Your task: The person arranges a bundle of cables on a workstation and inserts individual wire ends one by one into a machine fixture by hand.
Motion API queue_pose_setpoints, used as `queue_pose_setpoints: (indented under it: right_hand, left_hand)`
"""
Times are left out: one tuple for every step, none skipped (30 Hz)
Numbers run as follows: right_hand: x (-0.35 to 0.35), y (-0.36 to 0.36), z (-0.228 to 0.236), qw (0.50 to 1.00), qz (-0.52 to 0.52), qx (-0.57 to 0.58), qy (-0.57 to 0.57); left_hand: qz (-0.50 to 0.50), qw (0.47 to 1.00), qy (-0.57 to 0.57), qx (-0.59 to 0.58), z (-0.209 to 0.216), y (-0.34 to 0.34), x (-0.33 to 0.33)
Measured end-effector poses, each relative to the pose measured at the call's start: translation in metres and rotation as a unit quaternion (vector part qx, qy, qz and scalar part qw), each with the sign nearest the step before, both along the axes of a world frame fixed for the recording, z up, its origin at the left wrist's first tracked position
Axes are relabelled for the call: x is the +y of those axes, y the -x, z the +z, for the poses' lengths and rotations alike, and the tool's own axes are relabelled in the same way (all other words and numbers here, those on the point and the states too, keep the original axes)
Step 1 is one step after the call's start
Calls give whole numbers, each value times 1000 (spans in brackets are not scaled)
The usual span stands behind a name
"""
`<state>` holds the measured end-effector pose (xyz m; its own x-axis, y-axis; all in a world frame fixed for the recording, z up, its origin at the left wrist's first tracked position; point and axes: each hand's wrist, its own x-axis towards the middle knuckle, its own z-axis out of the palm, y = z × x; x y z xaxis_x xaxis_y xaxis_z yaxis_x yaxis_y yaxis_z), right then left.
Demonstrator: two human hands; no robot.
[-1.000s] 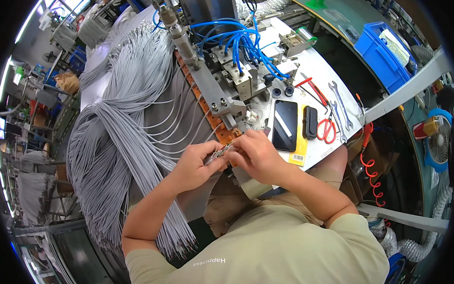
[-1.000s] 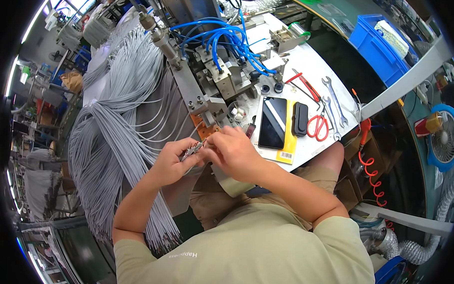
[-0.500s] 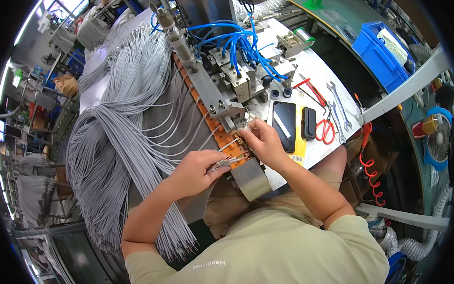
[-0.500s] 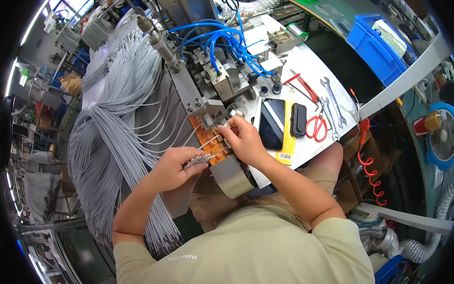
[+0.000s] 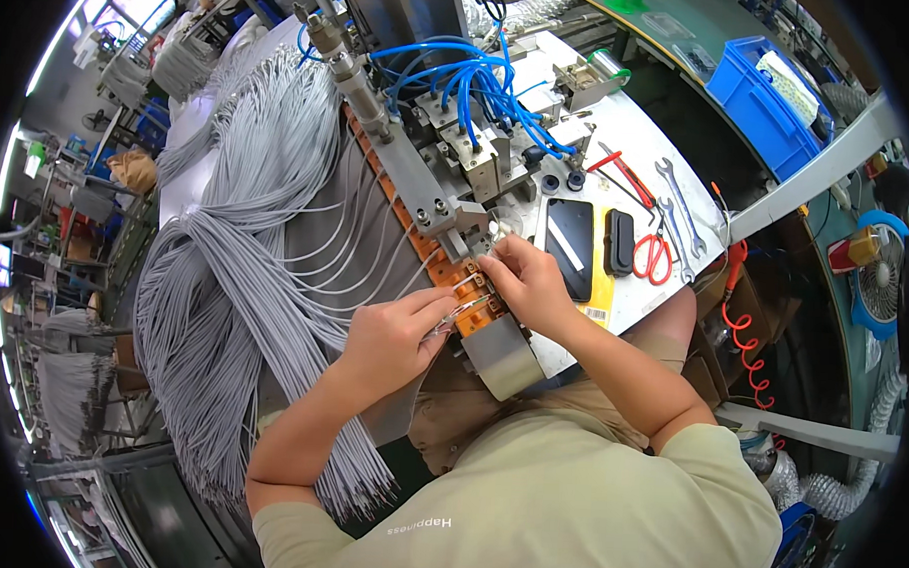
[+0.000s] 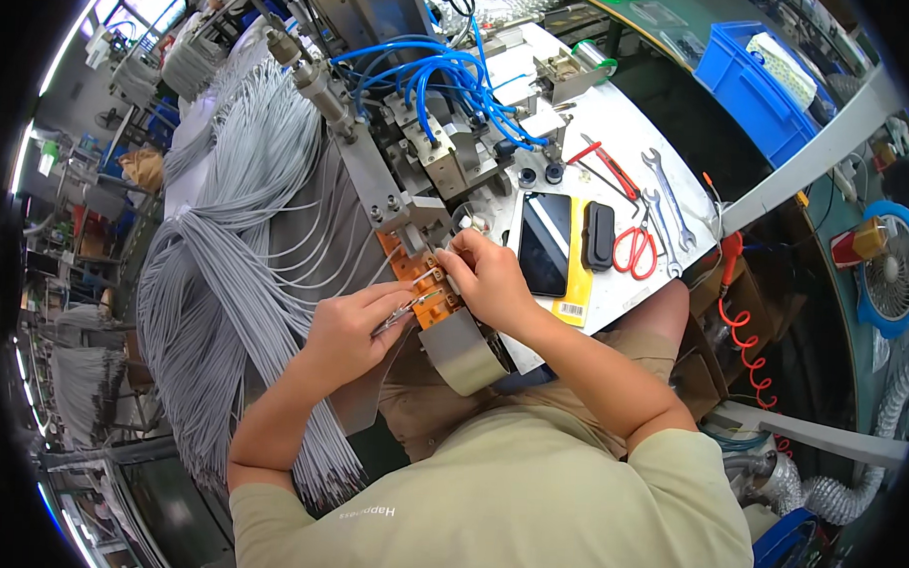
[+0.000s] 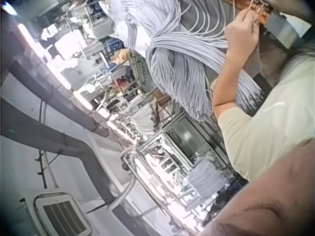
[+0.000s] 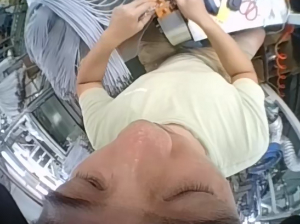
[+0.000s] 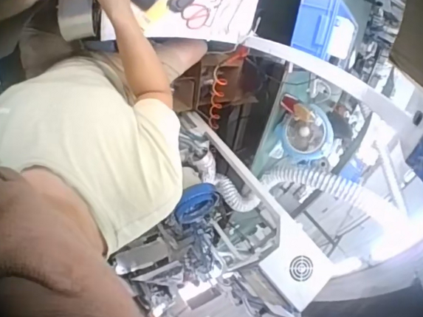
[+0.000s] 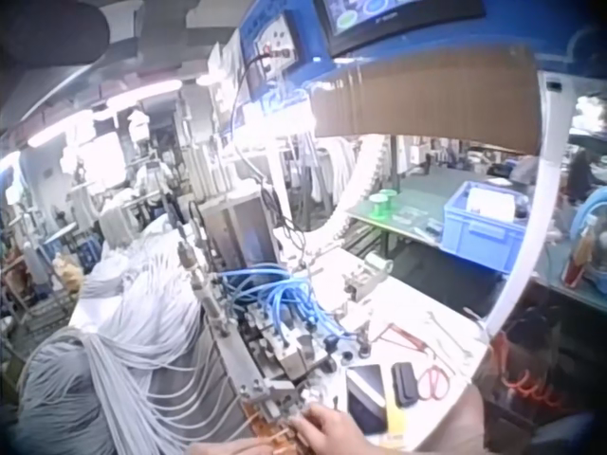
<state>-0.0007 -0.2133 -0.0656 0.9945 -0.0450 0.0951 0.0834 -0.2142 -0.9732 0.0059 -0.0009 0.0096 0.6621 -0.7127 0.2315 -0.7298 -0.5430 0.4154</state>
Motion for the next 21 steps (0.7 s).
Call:
queue_pose_setpoints:
  right_hand:
    - [-1,-1,0,1000,5,11,7]
    - [-2,-2,1,1000,5,13,7]
    - [-3,-4,2,999,8,44,-9]
    - [-4,-5,2,997,12,76,-24]
    - [-4,-6,2,993,15,107,-39]
    - [-3,-5,-1,993,16,108,-40]
    - [0,-4,-6,995,-3,93,-38]
    - [3,-4,-9,996,-22,79,-36]
    - [5,-3,-12,997,-41,64,-33]
    - [5,-2,-14,997,-40,64,-33]
    - [4,-1,-13,996,-36,73,-42]
    - [3,-1,-12,995,-32,82,-51]
    - [3,0,-10,994,-28,91,-60]
    - [1,3,-8,994,-25,91,-60]
    - [-1,9,-4,994,-36,78,-72]
    - [-3,17,2,993,-48,66,-84]
    - [-4,25,9,992,-61,53,-96]
    - [-1,38,21,992,-61,54,-97]
    - [4,54,37,998,-16,-8,-68]
    - [8,61,45,996,28,-71,-38]
    - [10,59,43,996,25,-72,-39]
  left_hand:
    - [0,1000,-2,-4,0,0,1]
    - [0,1000,-4,-8,-1,1,1]
    - [0,1000,-4,-7,-1,1,1]
    - [0,1000,0,-6,-2,1,1]
    - [1,1000,5,-5,-3,1,1]
    - [1,1000,9,-5,-3,1,1]
    - [2,1000,9,-4,-3,0,1]
    - [5,1000,14,8,-2,0,1]
    - [8,1000,19,21,-2,-1,1]
    - [11,999,24,33,-2,-1,2]
    - [14,999,25,32,-3,-2,3]
    - [24,997,53,54,-4,-3,5]
    - [35,993,81,75,-4,-4,6]
    - [44,988,109,95,-5,-5,7]
    - [47,988,110,95,-3,-6,9]
    - [67,970,126,195,2,-8,10]
    - [87,941,141,294,8,-9,10]
    - [104,902,153,390,10,-10,11]
    - [105,902,152,390,9,-10,13]
    - [95,897,168,398,7,-10,15]
    - [83,892,182,405,5,-10,15]
